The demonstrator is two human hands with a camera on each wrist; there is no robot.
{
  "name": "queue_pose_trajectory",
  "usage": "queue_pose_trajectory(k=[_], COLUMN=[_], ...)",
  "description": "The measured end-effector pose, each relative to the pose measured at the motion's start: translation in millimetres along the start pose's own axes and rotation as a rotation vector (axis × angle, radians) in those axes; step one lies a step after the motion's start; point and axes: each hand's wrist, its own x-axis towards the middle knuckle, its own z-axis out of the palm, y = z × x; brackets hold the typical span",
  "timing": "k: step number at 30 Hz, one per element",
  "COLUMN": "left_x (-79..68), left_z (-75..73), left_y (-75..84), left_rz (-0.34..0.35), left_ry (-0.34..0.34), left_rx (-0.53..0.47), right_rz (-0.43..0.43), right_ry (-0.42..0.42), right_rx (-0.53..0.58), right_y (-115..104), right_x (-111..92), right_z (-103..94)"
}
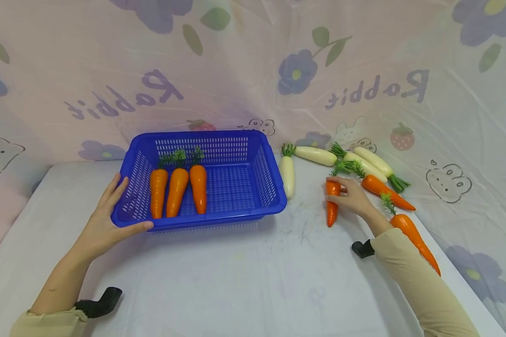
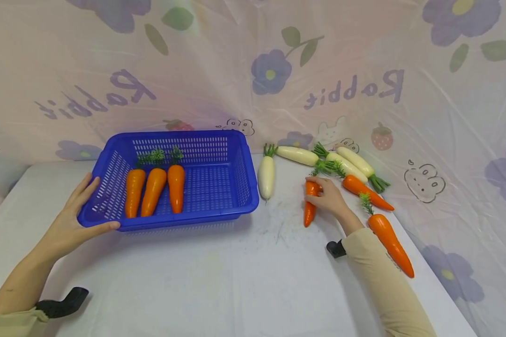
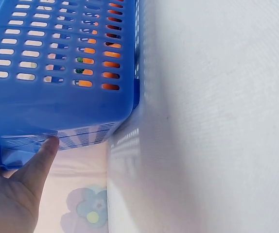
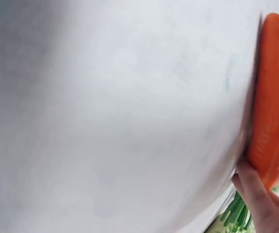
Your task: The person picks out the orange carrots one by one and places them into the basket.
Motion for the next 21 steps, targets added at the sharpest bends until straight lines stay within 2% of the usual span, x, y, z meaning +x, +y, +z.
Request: queue_pose_trajectory(k=[6,14,21], left_x=[-0.5,-0.3,0.0], left_z=[-0.3,-0.3,0.4], left_y=[0.6,0.6,-1.4], left_rz=[-0.001,-0.005,0.004], left_ry=[0.000,0.001,0.000], left_rx=[-0.004,0.000,-0.007], right_rz=[-0.014,-0.089,-0.103], right_ry=[-0.046,-0.086,-0.127], right_rx=[0.031,-0.007,-0.011], right_y=[-3,-8,-12], right_x=[2,6,8], right_z=[2.4,6.5,14.1])
